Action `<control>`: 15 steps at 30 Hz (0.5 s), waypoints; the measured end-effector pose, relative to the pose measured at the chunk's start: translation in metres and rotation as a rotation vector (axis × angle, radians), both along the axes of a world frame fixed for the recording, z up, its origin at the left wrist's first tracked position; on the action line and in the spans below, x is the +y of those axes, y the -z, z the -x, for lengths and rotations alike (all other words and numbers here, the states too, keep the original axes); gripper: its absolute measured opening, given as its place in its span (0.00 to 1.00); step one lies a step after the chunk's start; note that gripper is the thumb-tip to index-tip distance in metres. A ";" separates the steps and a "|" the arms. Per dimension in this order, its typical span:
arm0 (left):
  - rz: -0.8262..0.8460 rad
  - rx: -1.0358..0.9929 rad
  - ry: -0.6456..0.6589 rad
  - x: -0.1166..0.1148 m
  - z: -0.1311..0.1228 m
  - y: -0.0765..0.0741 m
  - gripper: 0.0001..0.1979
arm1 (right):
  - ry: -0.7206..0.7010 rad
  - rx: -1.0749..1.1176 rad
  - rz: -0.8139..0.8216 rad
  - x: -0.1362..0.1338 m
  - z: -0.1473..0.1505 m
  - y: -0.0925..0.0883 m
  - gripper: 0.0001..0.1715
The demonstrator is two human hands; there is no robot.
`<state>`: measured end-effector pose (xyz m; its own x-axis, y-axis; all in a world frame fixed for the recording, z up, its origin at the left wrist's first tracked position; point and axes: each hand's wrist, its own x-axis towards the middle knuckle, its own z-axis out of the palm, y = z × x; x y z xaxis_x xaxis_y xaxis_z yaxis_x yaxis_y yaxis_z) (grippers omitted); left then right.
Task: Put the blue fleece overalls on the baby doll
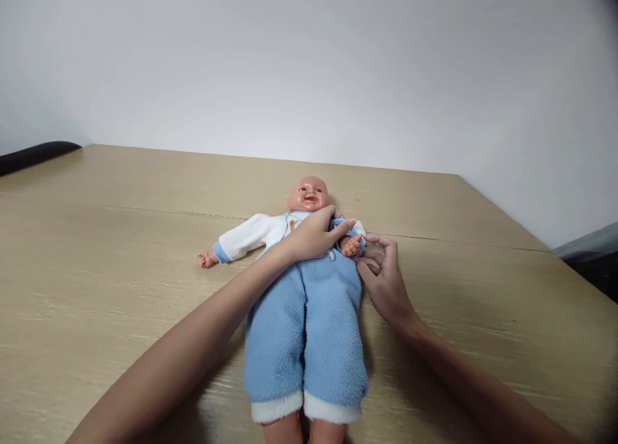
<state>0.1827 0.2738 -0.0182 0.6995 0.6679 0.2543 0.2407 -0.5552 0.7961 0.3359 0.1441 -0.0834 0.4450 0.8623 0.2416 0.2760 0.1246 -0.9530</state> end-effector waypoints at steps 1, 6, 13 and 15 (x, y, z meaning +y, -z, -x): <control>-0.019 0.018 0.012 0.000 0.001 -0.001 0.23 | -0.027 0.032 0.014 0.001 0.000 0.001 0.28; -0.090 0.147 0.172 0.005 0.009 -0.009 0.17 | -0.070 0.140 -0.040 0.006 0.002 0.008 0.31; -0.118 0.034 0.128 0.007 0.008 -0.002 0.11 | -0.023 0.166 -0.141 0.021 -0.004 0.017 0.22; -0.135 -0.011 0.084 0.006 0.006 0.001 0.11 | -0.003 0.197 -0.132 0.025 -0.007 0.019 0.19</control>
<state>0.1765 0.2797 -0.0191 0.7480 0.5665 0.3457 0.1805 -0.6749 0.7155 0.3425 0.1687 -0.1021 0.4926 0.8302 0.2612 0.0856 0.2524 -0.9638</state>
